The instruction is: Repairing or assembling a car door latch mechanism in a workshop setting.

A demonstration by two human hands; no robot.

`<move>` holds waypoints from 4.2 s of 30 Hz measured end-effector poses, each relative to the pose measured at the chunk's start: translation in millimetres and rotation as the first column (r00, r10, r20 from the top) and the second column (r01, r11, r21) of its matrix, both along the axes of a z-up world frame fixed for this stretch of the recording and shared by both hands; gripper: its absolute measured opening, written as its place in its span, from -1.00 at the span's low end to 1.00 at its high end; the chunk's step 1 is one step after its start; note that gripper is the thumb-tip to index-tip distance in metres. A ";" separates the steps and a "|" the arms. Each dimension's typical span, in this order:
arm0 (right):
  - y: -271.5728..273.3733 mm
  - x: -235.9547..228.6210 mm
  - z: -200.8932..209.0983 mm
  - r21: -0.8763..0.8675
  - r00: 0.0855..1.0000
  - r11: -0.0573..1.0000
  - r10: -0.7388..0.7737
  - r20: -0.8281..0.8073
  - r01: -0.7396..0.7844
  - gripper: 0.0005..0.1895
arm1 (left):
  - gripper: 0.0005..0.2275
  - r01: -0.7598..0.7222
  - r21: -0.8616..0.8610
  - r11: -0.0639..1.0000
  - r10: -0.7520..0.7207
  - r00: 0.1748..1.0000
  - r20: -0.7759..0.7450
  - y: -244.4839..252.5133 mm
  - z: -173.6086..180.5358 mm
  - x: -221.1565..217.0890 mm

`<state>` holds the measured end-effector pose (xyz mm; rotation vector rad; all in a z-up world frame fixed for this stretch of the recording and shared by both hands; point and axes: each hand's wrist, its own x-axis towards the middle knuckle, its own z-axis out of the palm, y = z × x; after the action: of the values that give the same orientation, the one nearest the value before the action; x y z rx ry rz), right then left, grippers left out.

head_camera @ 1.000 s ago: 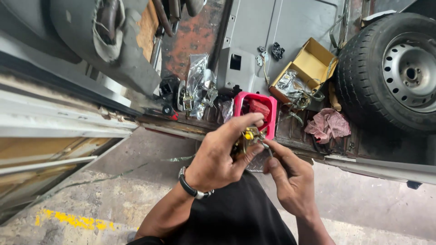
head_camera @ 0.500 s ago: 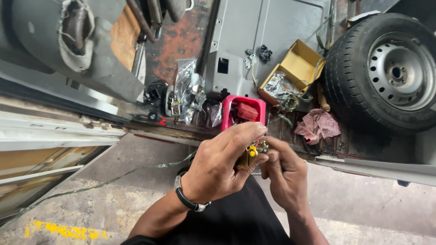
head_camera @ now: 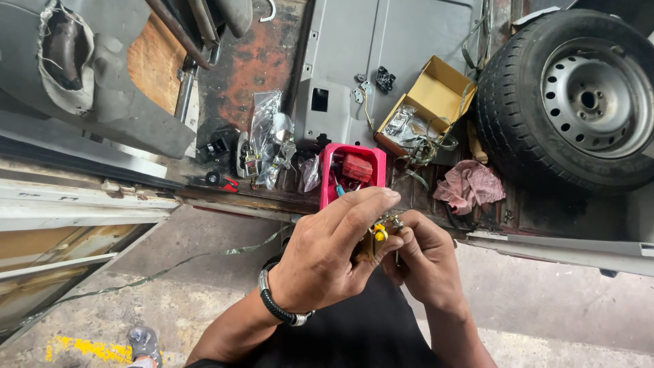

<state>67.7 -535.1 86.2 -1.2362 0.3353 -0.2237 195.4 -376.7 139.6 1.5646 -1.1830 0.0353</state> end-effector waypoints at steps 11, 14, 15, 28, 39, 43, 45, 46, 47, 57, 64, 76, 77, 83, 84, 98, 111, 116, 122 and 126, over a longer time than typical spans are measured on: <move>3.4 -14.6 -1.2 -0.230 1.000 0.973 -0.021 -0.012 0.017 -0.70 | -0.46 0.020 0.043 0.999 -0.012 0.983 -0.182 2.2 6.7 -8.6; 3.9 -14.4 -2.3 -0.220 0.998 0.974 -0.057 -0.030 0.049 -0.70 | -0.45 0.021 0.035 0.999 -0.015 0.986 -0.163 4.6 6.7 -8.7; 4.1 -14.5 -2.5 -0.220 0.997 0.974 -0.067 -0.032 0.058 -0.70 | -0.45 0.029 0.023 0.999 -0.025 0.986 -0.163 5.9 6.8 -9.3; 9.7 -17.9 3.0 -0.230 0.999 0.973 -0.028 -0.019 0.023 -0.70 | -0.48 0.015 0.021 1.000 -0.011 0.985 -0.172 13.2 6.4 -16.3; 11.7 -21.6 0.0 -0.299 0.999 0.954 -0.030 -0.019 0.023 -0.69 | -0.48 -0.006 0.005 1.000 0.007 0.981 -0.196 17.7 4.5 -21.5; 11.9 -19.9 1.7 -0.275 0.999 0.961 -0.042 -0.021 0.034 -0.70 | -0.48 0.002 0.020 1.000 0.002 0.979 -0.204 16.5 5.9 -21.8; 11.0 -20.6 1.1 -0.269 0.999 0.963 -0.035 -0.020 0.028 -0.69 | -0.49 0.004 0.016 1.000 -0.001 0.980 -0.197 15.3 5.6 -21.4; 10.6 -20.3 1.6 -0.268 0.999 0.963 -0.037 -0.020 0.030 -0.69 | -0.49 0.006 0.017 1.000 -0.003 0.980 -0.197 14.8 5.6 -21.1; 10.1 -20.0 2.1 -0.270 0.999 0.963 -0.035 -0.024 0.027 -0.69 | -0.50 0.002 0.014 1.000 0.000 0.982 -0.191 14.1 5.6 -20.7; 7.6 -18.0 3.1 -0.243 0.998 0.969 -0.062 -0.024 0.054 -0.69 | -0.52 0.005 0.020 1.000 -0.001 0.985 -0.172 7.9 6.0 -17.9; 3.2 -19.3 2.2 -0.170 0.999 0.985 -0.029 -0.035 0.023 -0.69 | -0.53 0.009 0.012 1.000 -0.007 0.988 -0.153 6.6 6.2 -17.4; 7.8 -25.3 3.5 -0.299 0.998 0.954 -0.027 -0.064 0.006 -0.67 | -0.63 0.072 0.050 0.996 -0.068 0.995 -0.074 14.2 11.3 -9.5; 9.0 -25.4 3.1 -0.305 0.997 0.952 -0.035 -0.071 0.012 -0.66 | -0.64 0.077 0.064 0.995 -0.072 0.994 -0.076 14.1 11.4 -9.6; 13.7 -25.8 -10.2 -0.078 1.000 0.997 -0.004 0.007 0.005 -0.68 | -0.68 0.057 0.078 0.995 -0.054 0.998 -0.044 12.5 10.3 -9.8; 12.9 -26.8 -12.5 -0.014 1.000 1.000 0.012 0.000 -0.012 -0.69 | -0.68 0.063 0.081 0.995 -0.060 0.997 -0.047 12.3 10.1 -9.7; 18.8 -33.1 -21.6 0.133 1.000 0.991 0.014 -0.013 -0.012 -0.68 | -0.69 0.058 0.036 0.998 -0.056 0.997 -0.044 9.1 -3.0 -16.7; 21.5 -39.0 -32.0 0.361 0.993 0.926 0.096 0.061 -0.112 -0.69 | -0.68 0.156 -0.069 0.985 -0.163 0.980 -0.112 10.1 -13.6 -15.6; 21.6 -37.5 -31.5 0.435 0.984 0.884 0.137 0.110 -0.172 -0.71 | -0.69 0.180 -0.074 0.981 -0.188 0.975 -0.118 9.6 -13.4 -13.1; 21.2 -37.6 -36.4 0.256 0.999 0.965 0.044 0.018 -0.047 -0.67 | -0.70 0.132 -0.053 0.990 -0.139 0.978 -0.154 5.7 -15.9 -16.8; 17.1 -32.9 -23.7 0.159 0.997 0.985 0.066 -0.026 -0.061 -0.64 | -0.73 0.081 -0.070 0.994 -0.092 0.979 -0.184 3.9 -20.0 -17.3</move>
<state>34.8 -517.9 62.4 -1.0929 0.3335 -0.1208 178.1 -372.7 119.6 1.4278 -1.0898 -0.1288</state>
